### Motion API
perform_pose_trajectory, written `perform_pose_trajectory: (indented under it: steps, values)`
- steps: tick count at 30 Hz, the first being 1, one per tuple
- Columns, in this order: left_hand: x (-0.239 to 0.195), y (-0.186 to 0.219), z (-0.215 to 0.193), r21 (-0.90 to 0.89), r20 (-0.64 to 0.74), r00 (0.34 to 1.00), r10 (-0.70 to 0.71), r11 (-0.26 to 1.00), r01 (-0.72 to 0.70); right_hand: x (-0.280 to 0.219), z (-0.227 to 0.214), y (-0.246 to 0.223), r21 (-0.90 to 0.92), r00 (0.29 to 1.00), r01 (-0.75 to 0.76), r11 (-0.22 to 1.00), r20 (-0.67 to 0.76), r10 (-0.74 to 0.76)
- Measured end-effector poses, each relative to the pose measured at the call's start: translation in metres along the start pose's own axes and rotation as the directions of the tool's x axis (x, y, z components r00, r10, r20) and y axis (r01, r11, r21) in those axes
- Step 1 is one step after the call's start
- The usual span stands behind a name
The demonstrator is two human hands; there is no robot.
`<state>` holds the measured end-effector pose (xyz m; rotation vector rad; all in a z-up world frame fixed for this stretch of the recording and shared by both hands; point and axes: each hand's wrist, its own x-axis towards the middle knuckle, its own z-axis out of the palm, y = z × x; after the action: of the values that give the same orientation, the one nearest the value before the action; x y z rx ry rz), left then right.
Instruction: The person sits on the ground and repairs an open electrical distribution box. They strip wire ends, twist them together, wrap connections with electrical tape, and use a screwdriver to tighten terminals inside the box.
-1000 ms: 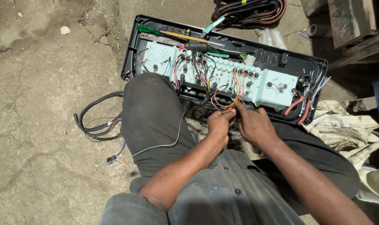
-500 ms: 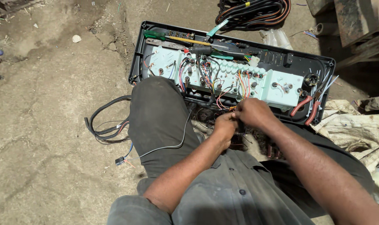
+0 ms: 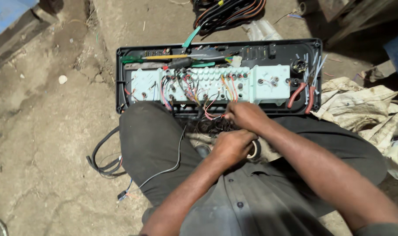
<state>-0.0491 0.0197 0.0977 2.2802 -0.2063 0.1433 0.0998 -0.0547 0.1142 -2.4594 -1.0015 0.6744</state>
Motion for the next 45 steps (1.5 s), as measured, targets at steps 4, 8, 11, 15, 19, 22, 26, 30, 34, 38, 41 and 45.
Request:
perform_pose_trajectory:
  steps: [4,8,11,15,19,22,26,30,34,38,41,45]
  values:
    - [0.022,0.011,-0.021,-0.082,-0.185,0.956,-0.229,0.973,0.217,-0.040,-0.017,0.024,0.360,0.961,0.113,0.926,-0.276,-0.010]
    - [0.046,0.011,-0.018,-0.055,-0.179,0.923,-0.339,0.941,0.335,-0.089,0.003,0.050,0.884,0.973,-0.121,0.452,0.016,0.229]
    - [0.062,0.018,-0.006,-0.031,-0.074,0.940,-0.334,0.943,0.333,-0.099,0.014,0.065,0.991,0.947,-0.098,0.086,0.067,0.315]
    - [0.058,0.012,-0.022,-0.101,-0.269,0.917,-0.293,0.956,0.276,-0.097,-0.016,0.085,0.758,0.810,0.142,0.636,-0.458,0.366]
    - [0.026,-0.010,-0.071,-0.005,-0.435,0.847,-0.306,0.941,0.337,-0.064,-0.063,0.103,0.246,0.761,0.083,0.966,-0.641,0.098]
    - [-0.003,-0.011,-0.099,-0.051,-0.442,0.769,-0.461,0.869,0.491,-0.038,-0.073,0.112,-0.101,0.808,0.095,0.990,-0.573,-0.136]
    - [-0.028,0.005,-0.125,0.015,-0.443,0.748,-0.495,0.830,0.558,-0.028,-0.072,0.115,-0.196,0.843,0.122,0.973,-0.497,-0.206]
    - [-0.030,0.009,-0.128,0.136,-0.379,0.796,-0.473,0.822,0.553,-0.049,-0.065,0.119,-0.247,0.758,0.176,0.953,-0.584,-0.291]
    - [-0.011,0.001,-0.110,0.101,-0.220,0.713,-0.666,0.711,0.696,-0.073,-0.025,0.105,0.213,0.808,-0.006,0.977,-0.575,0.131]
    - [0.018,-0.020,-0.086,-0.177,-0.111,0.541,-0.834,0.552,0.815,-0.063,0.030,0.081,0.843,0.934,-0.099,0.529,-0.105,0.342]
    - [0.019,-0.042,-0.060,-0.454,-0.046,0.444,-0.895,0.415,0.789,-0.053,0.054,0.062,0.908,0.960,0.024,0.419,-0.138,0.244]
    - [0.013,-0.072,-0.031,-0.708,-0.097,0.494,-0.864,0.409,0.576,-0.051,0.048,0.024,0.784,0.930,0.234,0.576,-0.354,0.104]
